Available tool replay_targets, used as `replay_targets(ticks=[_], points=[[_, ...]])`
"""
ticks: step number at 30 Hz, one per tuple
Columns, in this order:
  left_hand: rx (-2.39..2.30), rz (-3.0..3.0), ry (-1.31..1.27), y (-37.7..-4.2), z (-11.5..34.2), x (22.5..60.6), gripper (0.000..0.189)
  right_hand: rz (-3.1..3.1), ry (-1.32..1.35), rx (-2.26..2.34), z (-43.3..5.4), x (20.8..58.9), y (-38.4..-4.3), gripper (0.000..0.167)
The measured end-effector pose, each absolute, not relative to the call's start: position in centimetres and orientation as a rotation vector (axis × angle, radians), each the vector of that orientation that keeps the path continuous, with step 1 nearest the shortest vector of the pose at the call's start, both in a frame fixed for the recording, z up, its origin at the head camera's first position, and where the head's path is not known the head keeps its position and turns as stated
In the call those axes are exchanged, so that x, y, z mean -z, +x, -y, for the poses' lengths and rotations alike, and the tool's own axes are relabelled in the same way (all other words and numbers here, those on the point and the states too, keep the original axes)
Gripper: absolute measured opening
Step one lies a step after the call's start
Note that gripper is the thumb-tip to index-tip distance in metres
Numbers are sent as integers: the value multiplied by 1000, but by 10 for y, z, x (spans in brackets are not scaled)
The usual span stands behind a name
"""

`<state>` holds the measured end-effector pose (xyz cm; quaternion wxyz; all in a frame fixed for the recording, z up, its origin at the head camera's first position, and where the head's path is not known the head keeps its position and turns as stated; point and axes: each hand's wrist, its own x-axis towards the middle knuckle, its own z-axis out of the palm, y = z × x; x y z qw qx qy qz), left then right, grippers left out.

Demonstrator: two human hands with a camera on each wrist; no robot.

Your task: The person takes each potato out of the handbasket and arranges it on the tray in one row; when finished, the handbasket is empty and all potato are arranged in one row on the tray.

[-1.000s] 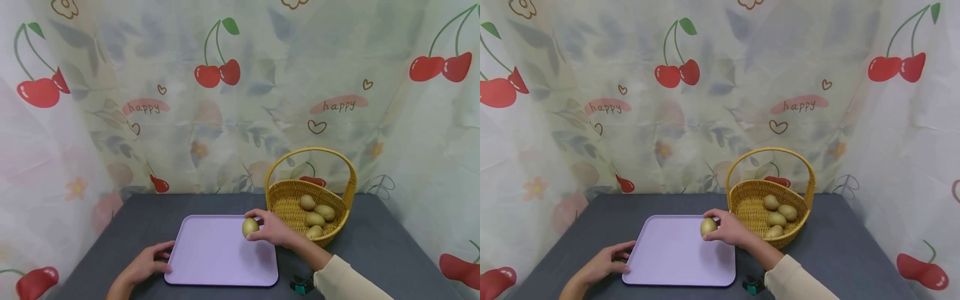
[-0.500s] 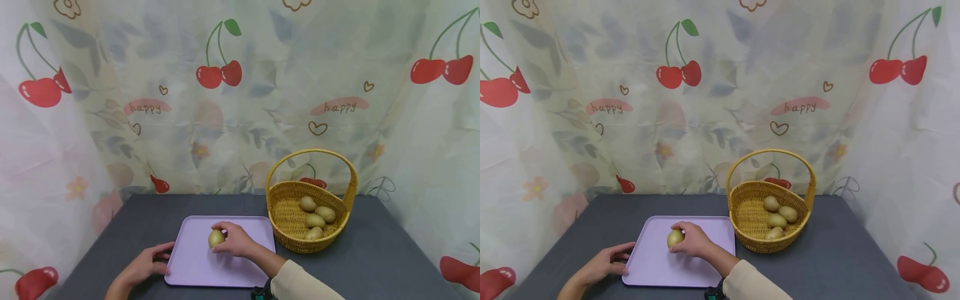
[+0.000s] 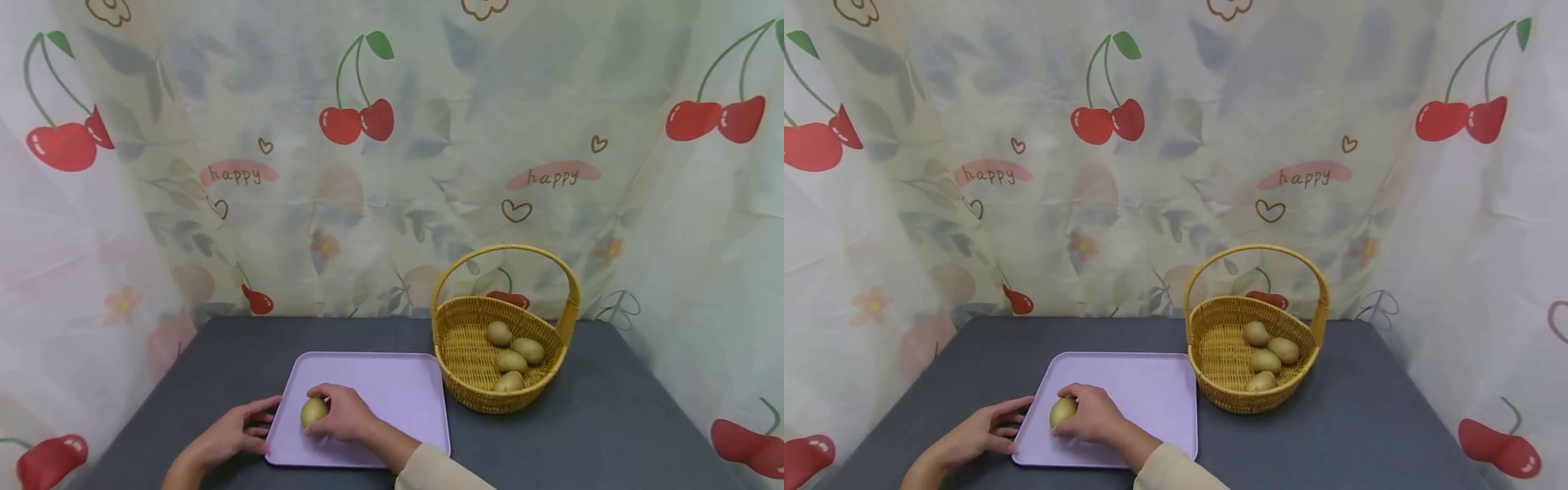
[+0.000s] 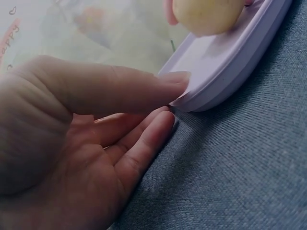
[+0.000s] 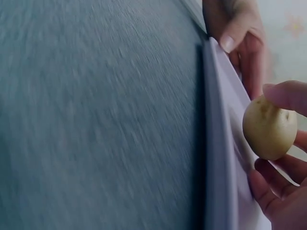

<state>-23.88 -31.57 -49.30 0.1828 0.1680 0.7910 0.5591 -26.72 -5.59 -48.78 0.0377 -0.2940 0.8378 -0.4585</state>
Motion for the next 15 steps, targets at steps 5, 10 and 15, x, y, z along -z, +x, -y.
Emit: replay_targets(ticks=[5, 10, 15], points=[[-1557, -2210, 500, -237, 317, 491, 82, -2599, -934, 1399, 71, 490, -258, 53], [-1542, -2202, 508, -236, 316, 489, 83, -2667, -1001, 1347, 81, 492, -252, 54], [-1557, -2188, 586, -236, 315, 491, 83, -2752, -1093, 1242, 87, 494, -246, 54]])
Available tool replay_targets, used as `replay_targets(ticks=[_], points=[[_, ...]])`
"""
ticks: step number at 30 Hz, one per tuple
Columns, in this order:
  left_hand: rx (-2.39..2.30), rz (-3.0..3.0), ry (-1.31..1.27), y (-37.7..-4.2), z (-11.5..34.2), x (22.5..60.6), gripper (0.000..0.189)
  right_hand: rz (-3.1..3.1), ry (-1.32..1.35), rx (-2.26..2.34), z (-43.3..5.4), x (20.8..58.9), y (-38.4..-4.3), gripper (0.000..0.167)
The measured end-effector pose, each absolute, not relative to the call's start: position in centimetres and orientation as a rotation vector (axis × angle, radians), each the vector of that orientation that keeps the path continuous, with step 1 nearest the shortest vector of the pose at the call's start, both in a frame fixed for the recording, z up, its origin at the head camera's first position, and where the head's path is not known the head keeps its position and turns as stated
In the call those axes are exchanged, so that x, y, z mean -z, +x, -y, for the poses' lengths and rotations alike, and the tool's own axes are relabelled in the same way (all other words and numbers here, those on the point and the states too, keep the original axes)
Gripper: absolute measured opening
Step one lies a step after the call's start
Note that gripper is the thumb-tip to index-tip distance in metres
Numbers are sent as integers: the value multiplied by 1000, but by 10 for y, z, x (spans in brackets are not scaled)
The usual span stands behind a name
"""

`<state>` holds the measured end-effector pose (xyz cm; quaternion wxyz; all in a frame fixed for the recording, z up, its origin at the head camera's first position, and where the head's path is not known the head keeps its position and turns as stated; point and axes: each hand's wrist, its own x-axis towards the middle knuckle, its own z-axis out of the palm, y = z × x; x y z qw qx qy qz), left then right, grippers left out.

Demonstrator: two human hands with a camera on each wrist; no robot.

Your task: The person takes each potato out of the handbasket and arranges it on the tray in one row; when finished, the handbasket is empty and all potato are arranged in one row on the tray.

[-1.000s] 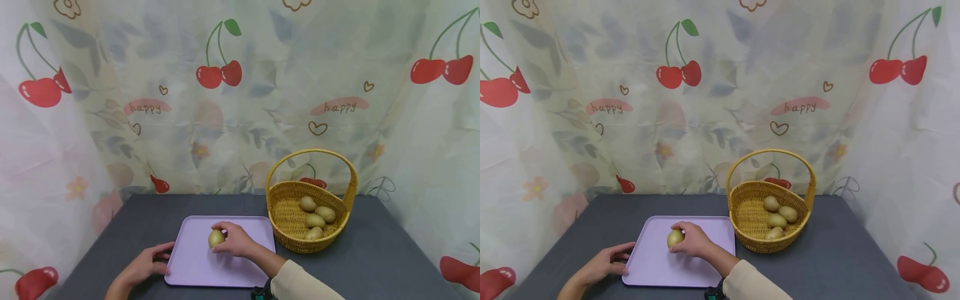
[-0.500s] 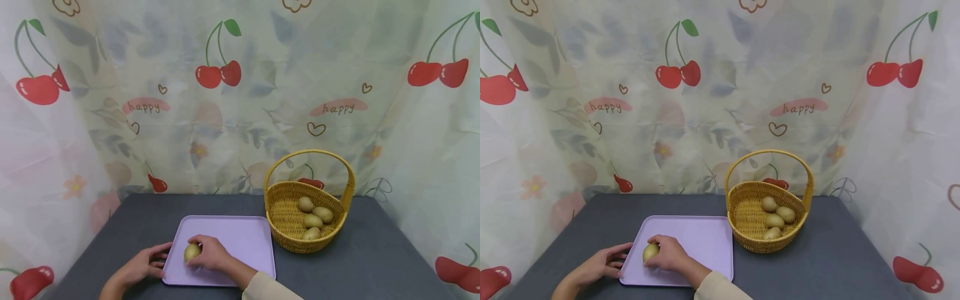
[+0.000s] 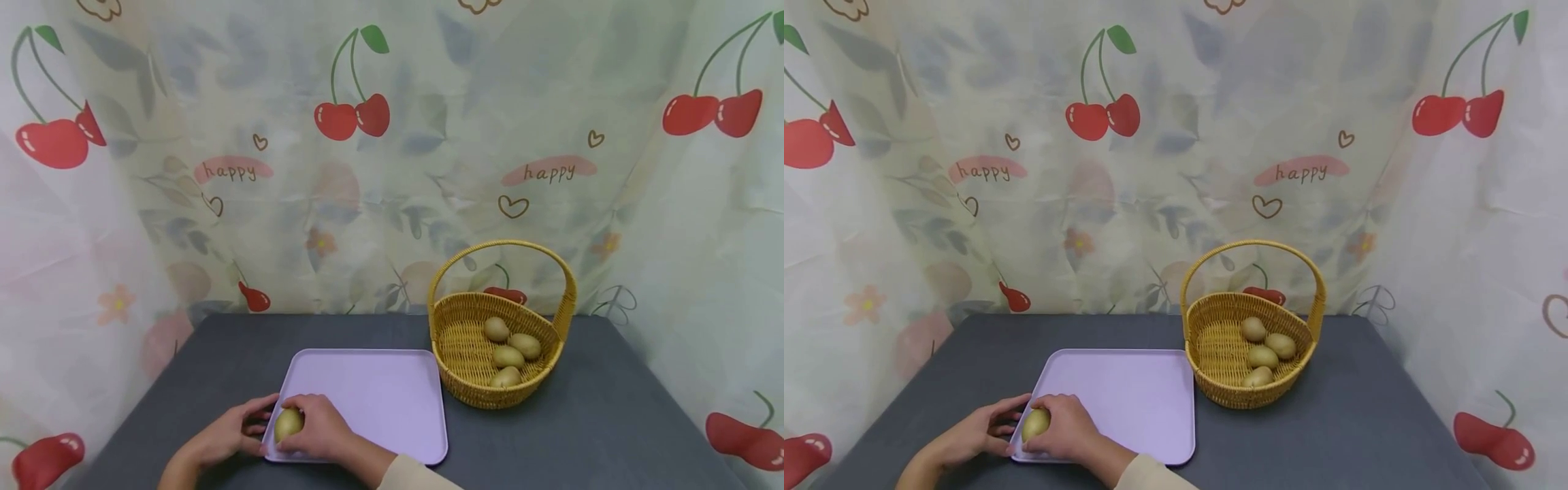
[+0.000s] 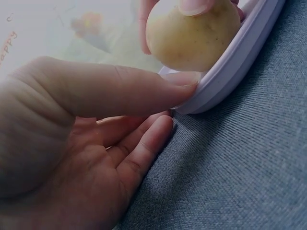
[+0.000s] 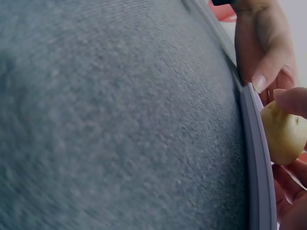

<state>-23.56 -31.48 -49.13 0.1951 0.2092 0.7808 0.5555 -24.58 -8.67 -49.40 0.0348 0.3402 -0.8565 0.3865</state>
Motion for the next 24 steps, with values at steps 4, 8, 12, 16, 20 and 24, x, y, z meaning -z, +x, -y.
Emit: replay_targets(ticks=[4, 8, 12, 16, 20, 24], points=[[-1572, -2180, 608, -235, 315, 492, 83, 2613, 1046, -1114, 90, 494, -243, 54], [-1569, -2186, 601, -234, 315, 491, 83, 2608, 1009, -1099, 93, 495, -241, 54], [-1549, -2201, 602, -235, 315, 489, 83, 2614, 955, -1119, 96, 497, -241, 56], [-1538, -2208, 586, -235, 314, 489, 82, 2608, 948, -1130, 98, 499, -242, 56], [-1535, -2213, 581, -235, 314, 488, 81, 2594, 958, -1117, 99, 500, -243, 54], [-1540, -2216, 585, -235, 314, 490, 81, 2594, 971, -1126, 99, 498, -243, 55]])
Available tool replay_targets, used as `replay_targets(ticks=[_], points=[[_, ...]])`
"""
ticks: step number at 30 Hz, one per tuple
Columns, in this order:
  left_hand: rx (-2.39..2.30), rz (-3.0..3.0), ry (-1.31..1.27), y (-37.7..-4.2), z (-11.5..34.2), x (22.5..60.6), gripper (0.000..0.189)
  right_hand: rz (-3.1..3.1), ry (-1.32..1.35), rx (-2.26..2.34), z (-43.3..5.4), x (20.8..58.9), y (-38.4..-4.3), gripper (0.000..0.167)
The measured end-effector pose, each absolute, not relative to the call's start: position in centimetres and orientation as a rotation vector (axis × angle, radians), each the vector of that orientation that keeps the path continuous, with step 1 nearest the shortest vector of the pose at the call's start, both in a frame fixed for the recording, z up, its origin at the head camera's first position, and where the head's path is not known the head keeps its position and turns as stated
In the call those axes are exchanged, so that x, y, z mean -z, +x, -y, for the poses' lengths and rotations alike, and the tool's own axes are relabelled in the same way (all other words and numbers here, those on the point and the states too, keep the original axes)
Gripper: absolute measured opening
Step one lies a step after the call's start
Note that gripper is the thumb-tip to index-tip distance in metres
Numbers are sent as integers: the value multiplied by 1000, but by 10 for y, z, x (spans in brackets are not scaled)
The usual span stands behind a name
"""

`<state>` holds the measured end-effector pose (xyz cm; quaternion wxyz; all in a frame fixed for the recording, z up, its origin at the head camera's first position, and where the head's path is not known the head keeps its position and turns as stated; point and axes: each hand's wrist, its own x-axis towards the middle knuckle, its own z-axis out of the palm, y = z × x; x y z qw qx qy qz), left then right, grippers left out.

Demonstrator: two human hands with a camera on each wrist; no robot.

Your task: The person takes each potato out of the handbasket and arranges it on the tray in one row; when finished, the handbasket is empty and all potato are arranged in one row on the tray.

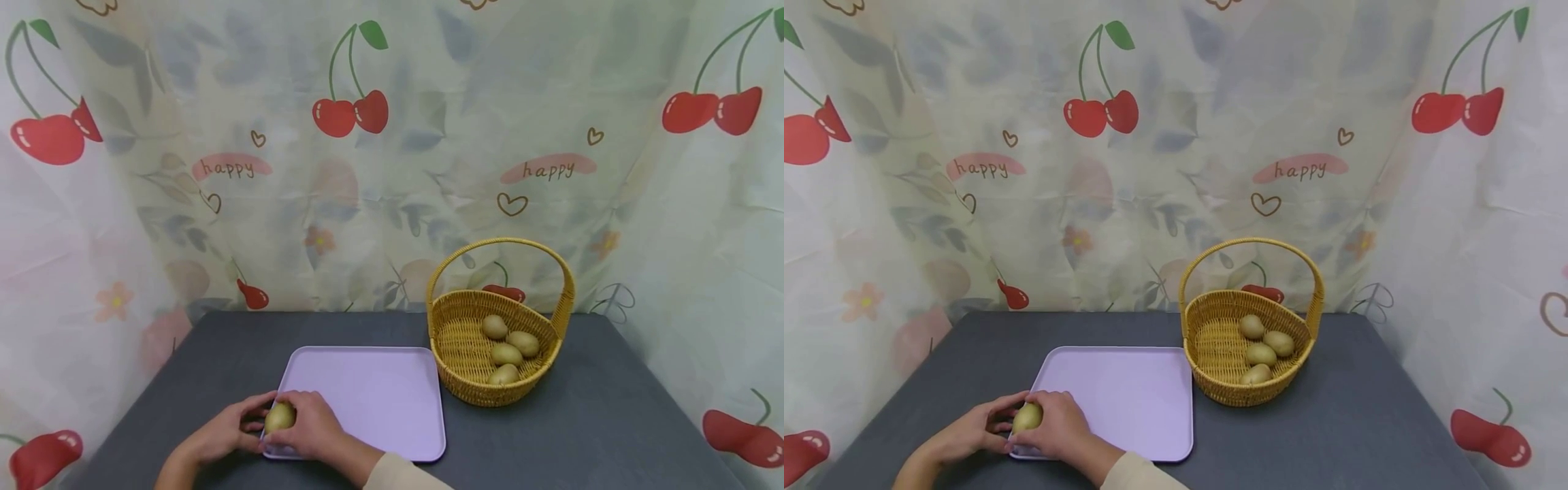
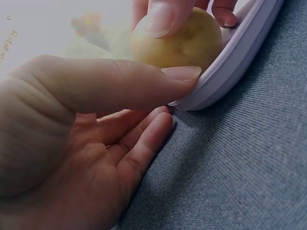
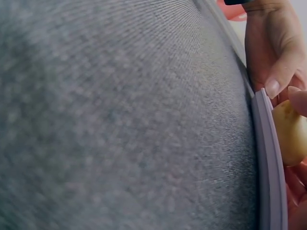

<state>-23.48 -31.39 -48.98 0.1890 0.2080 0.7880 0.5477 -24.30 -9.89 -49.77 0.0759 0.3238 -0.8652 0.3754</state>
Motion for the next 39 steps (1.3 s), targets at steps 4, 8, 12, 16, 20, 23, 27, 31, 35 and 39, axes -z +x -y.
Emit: replay_targets(ticks=[4, 8, 12, 16, 20, 23, 27, 31, 35, 39], points=[[-1535, -2228, 594, -235, 315, 490, 80, 2632, 1007, -1135, 97, 495, -245, 61], [-1517, -2237, 623, -236, 316, 491, 82, 2645, 1055, -1150, 91, 496, -247, 64], [-1516, -2223, 621, -237, 316, 492, 83, 2643, 1102, -1155, 86, 497, -249, 62], [-1524, -2213, 613, -237, 316, 490, 83, 2644, 1097, -1162, 84, 497, -249, 58], [-1522, -2216, 611, -236, 315, 489, 83, 2625, 1043, -1176, 86, 498, -247, 56], [-1513, -2224, 599, -235, 315, 489, 83, 2629, 975, -1190, 89, 499, -243, 56], [-1504, -2233, 592, -235, 316, 490, 83, 2651, 901, -1211, 93, 501, -240, 57], [-1515, -2233, 603, -235, 317, 491, 84, 2666, 919, -1144, 93, 500, -239, 61], [-1546, -2213, 644, -235, 316, 491, 83, 2675, 970, -1049, 91, 499, -239, 68], [-1559, -2203, 664, -233, 316, 490, 83, 2694, 983, -1036, 86, 498, -239, 70]])
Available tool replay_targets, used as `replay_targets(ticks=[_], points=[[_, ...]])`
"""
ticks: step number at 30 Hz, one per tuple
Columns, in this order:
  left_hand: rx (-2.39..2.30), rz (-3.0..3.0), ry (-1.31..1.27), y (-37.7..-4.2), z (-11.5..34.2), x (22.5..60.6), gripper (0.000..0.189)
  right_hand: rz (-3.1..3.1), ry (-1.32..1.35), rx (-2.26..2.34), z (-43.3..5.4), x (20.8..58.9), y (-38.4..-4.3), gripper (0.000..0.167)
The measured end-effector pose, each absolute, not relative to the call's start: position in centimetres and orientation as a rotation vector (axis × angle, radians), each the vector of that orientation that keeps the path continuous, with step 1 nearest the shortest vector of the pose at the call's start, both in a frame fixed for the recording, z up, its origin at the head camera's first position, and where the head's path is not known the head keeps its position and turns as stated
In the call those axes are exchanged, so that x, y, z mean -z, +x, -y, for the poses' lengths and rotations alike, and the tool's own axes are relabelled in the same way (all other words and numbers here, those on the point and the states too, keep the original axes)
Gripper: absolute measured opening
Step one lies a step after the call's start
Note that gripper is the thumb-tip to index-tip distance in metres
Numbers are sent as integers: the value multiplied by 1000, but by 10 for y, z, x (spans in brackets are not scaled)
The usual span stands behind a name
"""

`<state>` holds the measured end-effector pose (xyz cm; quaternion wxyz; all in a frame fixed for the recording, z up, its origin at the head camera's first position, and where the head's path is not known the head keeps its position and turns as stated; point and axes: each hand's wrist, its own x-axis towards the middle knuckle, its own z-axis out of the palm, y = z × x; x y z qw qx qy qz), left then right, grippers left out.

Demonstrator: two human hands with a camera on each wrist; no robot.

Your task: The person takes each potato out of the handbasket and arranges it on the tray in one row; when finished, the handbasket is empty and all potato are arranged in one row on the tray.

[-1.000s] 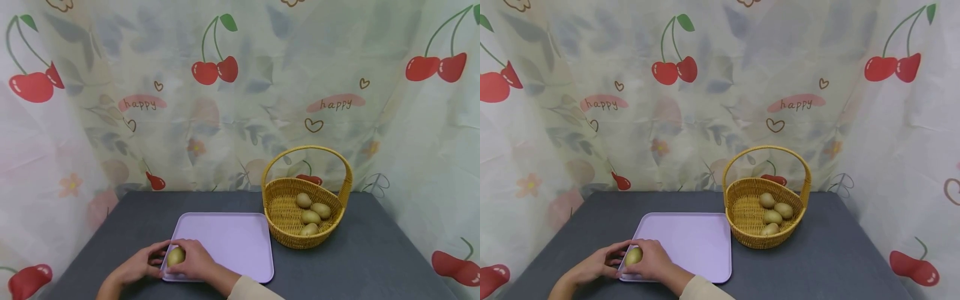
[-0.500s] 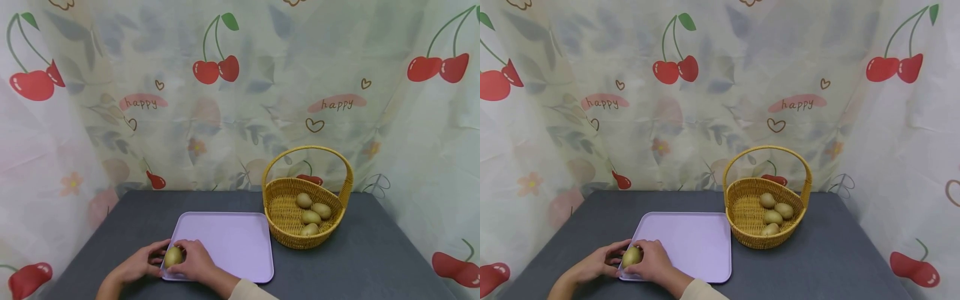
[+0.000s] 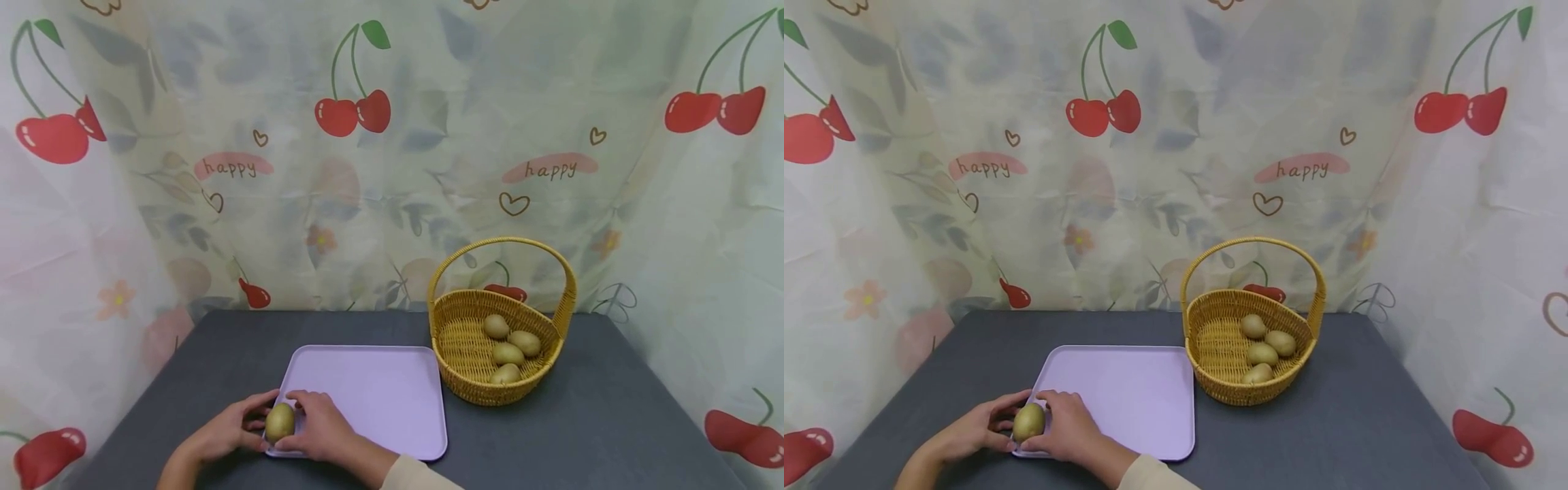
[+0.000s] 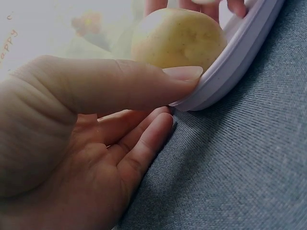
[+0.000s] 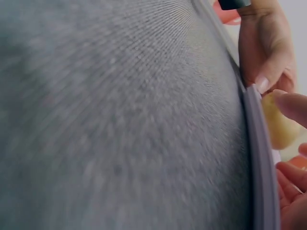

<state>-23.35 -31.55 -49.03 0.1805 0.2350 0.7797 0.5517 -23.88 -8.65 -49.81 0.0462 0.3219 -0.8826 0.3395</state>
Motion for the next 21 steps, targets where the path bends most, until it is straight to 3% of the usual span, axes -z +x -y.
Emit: replay_targets(ticks=[9, 21], points=[[-1482, -2266, 543, -235, 313, 489, 86, 2722, 969, -1272, 34, 475, -236, 66], [-1477, -2244, 502, -237, 314, 491, 88, 2675, 1016, -1455, -113, 412, -251, 36]])
